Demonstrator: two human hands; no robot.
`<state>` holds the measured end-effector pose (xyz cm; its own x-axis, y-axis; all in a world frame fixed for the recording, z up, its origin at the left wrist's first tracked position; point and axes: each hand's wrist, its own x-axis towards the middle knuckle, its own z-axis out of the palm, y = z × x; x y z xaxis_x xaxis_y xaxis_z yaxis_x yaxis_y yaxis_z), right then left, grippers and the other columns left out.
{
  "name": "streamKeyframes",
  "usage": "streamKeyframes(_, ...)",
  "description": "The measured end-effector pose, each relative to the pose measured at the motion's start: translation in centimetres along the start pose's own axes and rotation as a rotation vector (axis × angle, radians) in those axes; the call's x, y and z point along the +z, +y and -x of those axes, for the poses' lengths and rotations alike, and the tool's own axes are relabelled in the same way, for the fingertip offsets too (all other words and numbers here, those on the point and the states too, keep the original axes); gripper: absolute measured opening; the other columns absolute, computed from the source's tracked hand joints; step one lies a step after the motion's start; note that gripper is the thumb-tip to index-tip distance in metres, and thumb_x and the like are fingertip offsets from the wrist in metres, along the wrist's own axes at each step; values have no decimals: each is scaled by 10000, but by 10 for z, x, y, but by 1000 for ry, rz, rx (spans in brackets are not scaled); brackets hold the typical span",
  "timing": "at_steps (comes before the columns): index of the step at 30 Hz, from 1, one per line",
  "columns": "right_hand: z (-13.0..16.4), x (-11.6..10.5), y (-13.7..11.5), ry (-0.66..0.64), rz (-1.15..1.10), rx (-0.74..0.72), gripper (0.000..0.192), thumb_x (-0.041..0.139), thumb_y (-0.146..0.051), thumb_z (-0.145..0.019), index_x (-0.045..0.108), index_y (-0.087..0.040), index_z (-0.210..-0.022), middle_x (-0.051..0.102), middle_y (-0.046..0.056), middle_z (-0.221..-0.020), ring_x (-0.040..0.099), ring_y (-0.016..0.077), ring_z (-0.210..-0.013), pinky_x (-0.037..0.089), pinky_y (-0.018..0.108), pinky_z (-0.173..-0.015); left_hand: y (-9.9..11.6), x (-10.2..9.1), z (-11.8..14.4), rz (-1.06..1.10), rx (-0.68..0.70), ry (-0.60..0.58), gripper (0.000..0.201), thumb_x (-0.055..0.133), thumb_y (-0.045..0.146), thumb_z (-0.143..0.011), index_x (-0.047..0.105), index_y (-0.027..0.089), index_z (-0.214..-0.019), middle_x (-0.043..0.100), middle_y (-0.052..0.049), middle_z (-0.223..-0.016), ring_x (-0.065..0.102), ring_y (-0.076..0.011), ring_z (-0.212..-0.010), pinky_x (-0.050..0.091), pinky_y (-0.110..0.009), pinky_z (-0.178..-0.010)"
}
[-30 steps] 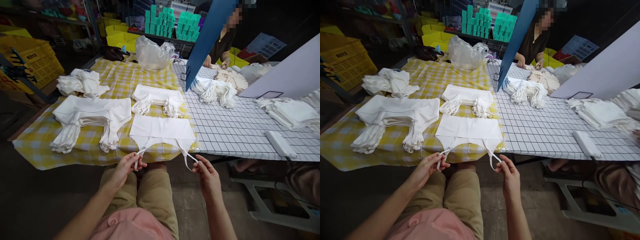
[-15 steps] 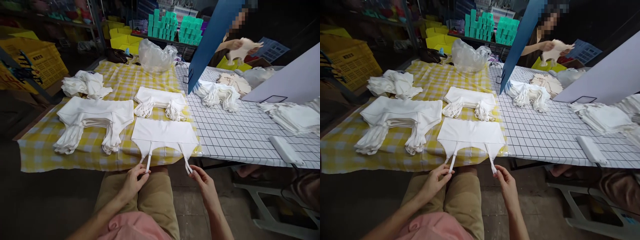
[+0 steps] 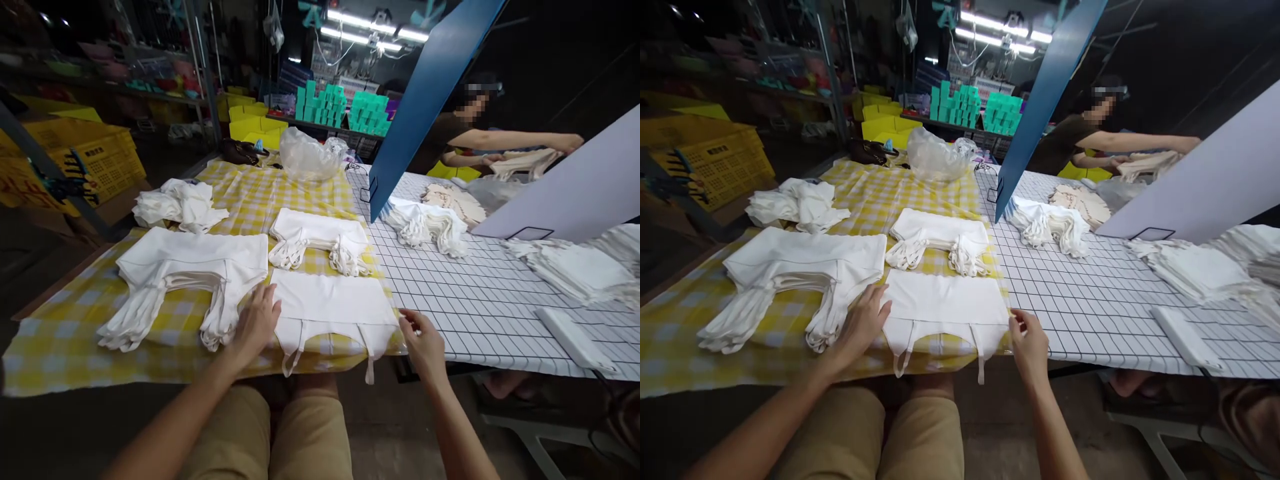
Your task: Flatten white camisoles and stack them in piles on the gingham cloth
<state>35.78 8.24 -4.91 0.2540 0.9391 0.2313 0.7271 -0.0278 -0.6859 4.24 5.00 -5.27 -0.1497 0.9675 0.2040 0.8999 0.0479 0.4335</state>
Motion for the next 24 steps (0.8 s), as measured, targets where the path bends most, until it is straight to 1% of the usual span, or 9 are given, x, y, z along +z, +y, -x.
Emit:
streamKeyframes(3,-45,21,-13,-48,169,32,301,477,-348,-711,619,-160,-898,608,92,-848,535,194,-706,396,327,-683,9,-1,-42,-188,-113,-60,306,402,239,-855,556,92,-1076,568,-172,-1046,575,-263,-936,461,-315,-735)
streamKeyframes(6,-74,39,-20,-107,251,98,234,541,-338,-671,595,-164,-819,596,103,-811,530,210,-713,369,315,-627,15,2,-63,-242,-165,-115,321,429,266,-854,571,36,-1028,579,-215,-979,596,-284,-891,456,-316,-687)
streamKeyframes(9,-86,48,-19,-150,239,126,133,579,-321,-629,533,-197,-644,566,57,-643,493,185,-588,326,293,-540,15,3,-72,-211,-202,-166,334,462,267,-841,570,17,-1034,586,-232,-957,612,-280,-849,450,-317,-666)
streamKeyframes(11,-87,50,-17,-190,215,125,151,574,-298,-615,466,-215,-549,517,13,-537,453,159,-525,299,277,-509,12,3,-75,-186,-204,-223,287,472,261,-832,603,51,-979,596,-219,-967,612,-268,-850,445,-310,-671)
streamKeyframes(13,-85,50,-16,-213,175,106,190,566,-290,-607,416,-221,-513,464,-20,-483,416,137,-500,280,263,-496,10,2,-76,-173,-201,-255,236,492,254,-808,622,87,-913,604,-201,-984,607,-262,-868,436,-302,-677)
streamKeyframes(15,-80,46,-15,-221,125,85,190,548,-311,-619,409,-219,-527,434,-39,-482,394,123,-502,275,253,-493,8,0,-76,-139,-177,-245,189,515,239,-770,618,118,-871,619,-174,-975,600,-256,-881,426,-291,-680)
streamKeyframes(18,-70,32,-17,-255,47,67,176,519,-353,-647,472,-199,-576,452,-41,-519,403,115,-524,297,242,-502,4,-6,-73,19,-120,-251,141,498,248,-732,595,163,-788,654,-102,-841,603,-224,-807,411,-265,-652)
streamKeyframes(22,-61,-5,-33,-472,-234,43,239,553,-396,-656,581,-159,-651,549,-9,-608,474,130,-606,347,244,-552,-3,-26,-72,307,-74,-272,235,476,375,-703,577,167,-745,658,-50,-755,593,-210,-715,411,-249,-592)
streamKeyframes(24,-62,-24,-48,-521,-391,24,261,584,-409,-654,610,-152,-692,581,5,-659,494,135,-646,363,247,-578,-4,-42,-80,392,-39,-247,287,497,421,-670,584,164,-764,661,-38,-761,586,-212,-714,415,-250,-595)
